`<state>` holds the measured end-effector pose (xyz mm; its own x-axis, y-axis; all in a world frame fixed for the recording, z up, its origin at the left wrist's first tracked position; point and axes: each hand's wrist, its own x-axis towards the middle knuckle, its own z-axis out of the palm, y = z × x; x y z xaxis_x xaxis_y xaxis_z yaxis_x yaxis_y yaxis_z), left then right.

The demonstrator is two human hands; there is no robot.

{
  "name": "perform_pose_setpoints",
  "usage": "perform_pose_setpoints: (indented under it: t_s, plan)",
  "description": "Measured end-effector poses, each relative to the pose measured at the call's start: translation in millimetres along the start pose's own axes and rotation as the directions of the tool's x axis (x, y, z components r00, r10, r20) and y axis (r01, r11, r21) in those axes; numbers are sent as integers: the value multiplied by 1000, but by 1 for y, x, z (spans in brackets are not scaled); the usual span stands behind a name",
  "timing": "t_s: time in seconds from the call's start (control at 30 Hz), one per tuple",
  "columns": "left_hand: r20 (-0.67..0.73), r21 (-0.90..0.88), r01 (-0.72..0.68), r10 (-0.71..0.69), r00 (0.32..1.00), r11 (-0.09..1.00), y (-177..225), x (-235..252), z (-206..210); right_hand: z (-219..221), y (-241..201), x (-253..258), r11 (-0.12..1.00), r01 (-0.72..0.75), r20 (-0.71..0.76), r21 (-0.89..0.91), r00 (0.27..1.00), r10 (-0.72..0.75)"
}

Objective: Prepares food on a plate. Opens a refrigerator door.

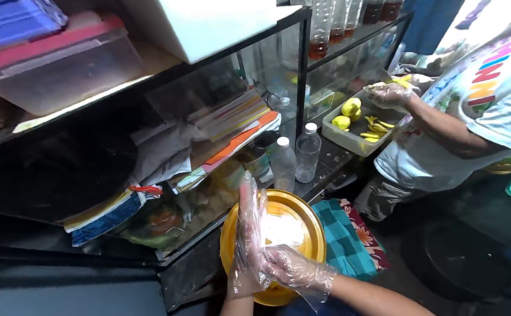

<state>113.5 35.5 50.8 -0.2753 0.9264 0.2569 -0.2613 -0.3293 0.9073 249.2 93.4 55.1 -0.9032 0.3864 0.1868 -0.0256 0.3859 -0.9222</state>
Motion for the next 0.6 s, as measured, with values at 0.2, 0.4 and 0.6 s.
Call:
perform_pose_setpoints:
  t_s: [0.2, 0.4, 0.6]
  plan:
    - [-241, -195, 13, -61, 969, 981, 22, 25, 2, -25, -3, -14, 979, -200, 22, -33, 979, 201]
    - [-412, -180, -74, -7, 911, 981, 38, -3, -46, -89, 65, -66, 725, -677, -486, -127, 680, 550]
    - [-537, -69, 64, -91, 839, 996, 13, -48, -94, -57, 117, -102, 519, -734, -234, 439, 464, 854]
